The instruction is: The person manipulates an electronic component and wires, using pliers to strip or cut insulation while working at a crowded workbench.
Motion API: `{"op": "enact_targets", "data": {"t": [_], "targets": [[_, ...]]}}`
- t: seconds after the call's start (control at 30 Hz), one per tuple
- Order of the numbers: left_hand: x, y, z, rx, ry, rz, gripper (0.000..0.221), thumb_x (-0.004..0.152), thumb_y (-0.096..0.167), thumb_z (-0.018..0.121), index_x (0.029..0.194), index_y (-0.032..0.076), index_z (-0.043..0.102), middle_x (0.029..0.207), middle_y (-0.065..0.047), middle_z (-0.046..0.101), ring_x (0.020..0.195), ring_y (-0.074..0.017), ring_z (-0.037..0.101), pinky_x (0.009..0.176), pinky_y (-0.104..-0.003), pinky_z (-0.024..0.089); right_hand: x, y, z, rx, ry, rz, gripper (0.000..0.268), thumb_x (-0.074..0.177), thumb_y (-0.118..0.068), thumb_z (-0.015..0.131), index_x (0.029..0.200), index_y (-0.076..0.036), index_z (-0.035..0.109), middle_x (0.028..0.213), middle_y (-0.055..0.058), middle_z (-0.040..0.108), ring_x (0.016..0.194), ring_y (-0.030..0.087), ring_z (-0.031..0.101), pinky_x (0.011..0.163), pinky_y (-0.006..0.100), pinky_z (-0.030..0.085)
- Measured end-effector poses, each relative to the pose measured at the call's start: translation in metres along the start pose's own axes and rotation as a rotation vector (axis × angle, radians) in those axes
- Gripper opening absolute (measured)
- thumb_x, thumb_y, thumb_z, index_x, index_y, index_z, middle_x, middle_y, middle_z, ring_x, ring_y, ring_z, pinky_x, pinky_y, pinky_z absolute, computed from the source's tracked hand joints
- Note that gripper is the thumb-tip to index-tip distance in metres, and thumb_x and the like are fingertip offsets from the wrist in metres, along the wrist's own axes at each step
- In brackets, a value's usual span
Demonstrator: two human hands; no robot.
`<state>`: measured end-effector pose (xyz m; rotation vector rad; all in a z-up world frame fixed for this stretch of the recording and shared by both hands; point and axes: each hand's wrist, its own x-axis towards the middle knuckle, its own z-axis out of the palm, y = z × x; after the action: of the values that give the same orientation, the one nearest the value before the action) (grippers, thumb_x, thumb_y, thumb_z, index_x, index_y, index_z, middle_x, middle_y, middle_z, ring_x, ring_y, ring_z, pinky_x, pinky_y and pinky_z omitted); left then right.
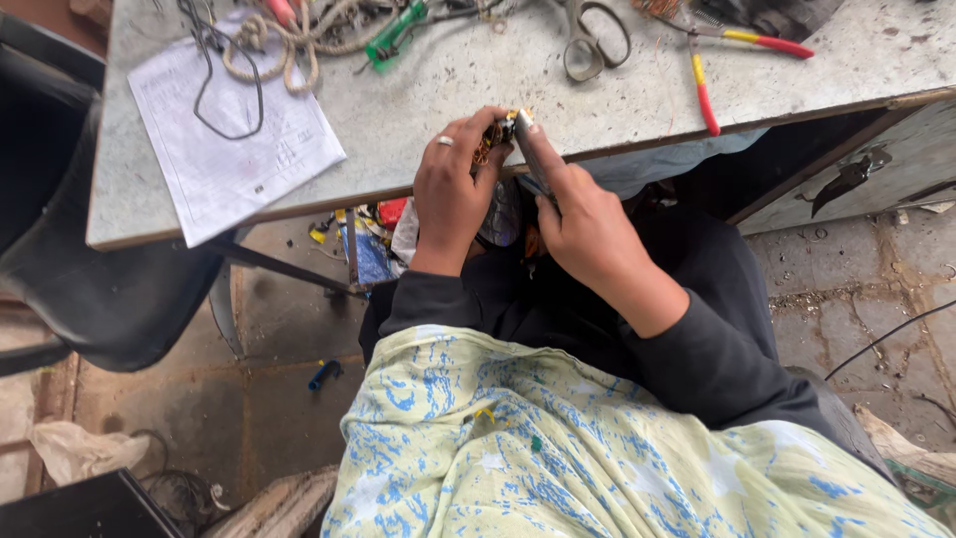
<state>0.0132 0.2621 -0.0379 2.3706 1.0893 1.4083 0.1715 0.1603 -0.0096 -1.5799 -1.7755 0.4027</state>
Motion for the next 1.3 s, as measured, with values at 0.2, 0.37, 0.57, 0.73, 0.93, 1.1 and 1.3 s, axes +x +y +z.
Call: {"op": "enact_targets", "data": {"t": [0.2, 0.37, 0.57, 0.73, 0.93, 1.1, 1.3], "targets": [[0.001, -0.001, 0.001, -0.004, -0.008, -0.021, 0.038, 0.097, 0.023, 0.076, 0.132, 0.018, 0.062, 0.117, -0.004, 0.072, 0.111, -0.0270, 0.067, 0.096, -0.040, 0.052, -0.005, 0.001, 0.001, -0.062, -0.053, 0.042, 0.080, 0.096, -0.008, 0.059, 0.165, -0.023, 0.022, 0.111, 0.025, 0.066, 0.095, 0.045, 0.066, 0.084, 0.052, 0.053], [0.000, 0.001, -0.001, -0.014, -0.014, -0.025, 0.037, 0.096, 0.023, 0.076, 0.131, 0.018, 0.064, 0.117, -0.004, 0.072, 0.110, -0.0275, 0.067, 0.096, -0.040, 0.052, -0.007, 0.006, -0.001, -0.058, -0.032, 0.037, 0.079, 0.093, -0.009, 0.060, 0.163, -0.024, 0.026, 0.113, 0.025, 0.068, 0.099, 0.045, 0.066, 0.085, 0.052, 0.053], [0.001, 0.000, -0.007, -0.055, -0.072, -0.040, 0.034, 0.095, 0.024, 0.076, 0.128, 0.021, 0.067, 0.115, -0.003, 0.074, 0.108, -0.0268, 0.068, 0.092, -0.039, 0.053, -0.025, 0.010, -0.009, -0.016, -0.075, 0.058, 0.076, 0.093, -0.016, 0.063, 0.161, -0.026, 0.031, 0.113, 0.024, 0.069, 0.105, 0.045, 0.066, 0.089, 0.050, 0.052], [0.003, -0.003, -0.014, -0.114, -0.163, -0.098, 0.037, 0.095, 0.025, 0.076, 0.131, 0.025, 0.067, 0.120, 0.000, 0.075, 0.110, -0.0255, 0.069, 0.095, -0.039, 0.052, -0.035, 0.005, -0.031, 0.007, 0.015, 0.066, 0.067, 0.100, -0.022, 0.063, 0.160, -0.026, 0.034, 0.123, 0.024, 0.068, 0.110, 0.044, 0.065, 0.091, 0.046, 0.052], [0.006, -0.005, -0.015, -0.110, -0.201, -0.096, 0.040, 0.096, 0.023, 0.074, 0.134, 0.027, 0.066, 0.126, 0.000, 0.073, 0.115, -0.0258, 0.066, 0.098, -0.039, 0.052, -0.017, -0.003, -0.040, -0.078, 0.040, -0.012, 0.065, 0.097, -0.018, 0.062, 0.158, -0.026, 0.040, 0.115, 0.022, 0.070, 0.102, 0.044, 0.066, 0.086, 0.049, 0.052], [0.004, -0.006, -0.015, -0.114, -0.209, -0.071, 0.042, 0.097, 0.019, 0.070, 0.138, 0.027, 0.064, 0.129, 0.000, 0.072, 0.115, -0.0265, 0.066, 0.099, -0.039, 0.052, -0.004, -0.010, -0.039, -0.187, 0.009, -0.019, 0.062, 0.097, -0.017, 0.062, 0.155, -0.029, 0.045, 0.108, 0.018, 0.071, 0.095, 0.042, 0.067, 0.081, 0.050, 0.053], [-0.001, -0.009, -0.013, -0.100, -0.142, 0.006, 0.040, 0.100, 0.017, 0.070, 0.139, 0.025, 0.062, 0.132, -0.001, 0.070, 0.120, -0.0276, 0.065, 0.101, -0.039, 0.052, -0.010, -0.008, -0.043, -0.160, -0.091, 0.055, 0.065, 0.097, -0.016, 0.060, 0.158, -0.029, 0.042, 0.103, 0.021, 0.071, 0.098, 0.043, 0.067, 0.085, 0.051, 0.053]]}}
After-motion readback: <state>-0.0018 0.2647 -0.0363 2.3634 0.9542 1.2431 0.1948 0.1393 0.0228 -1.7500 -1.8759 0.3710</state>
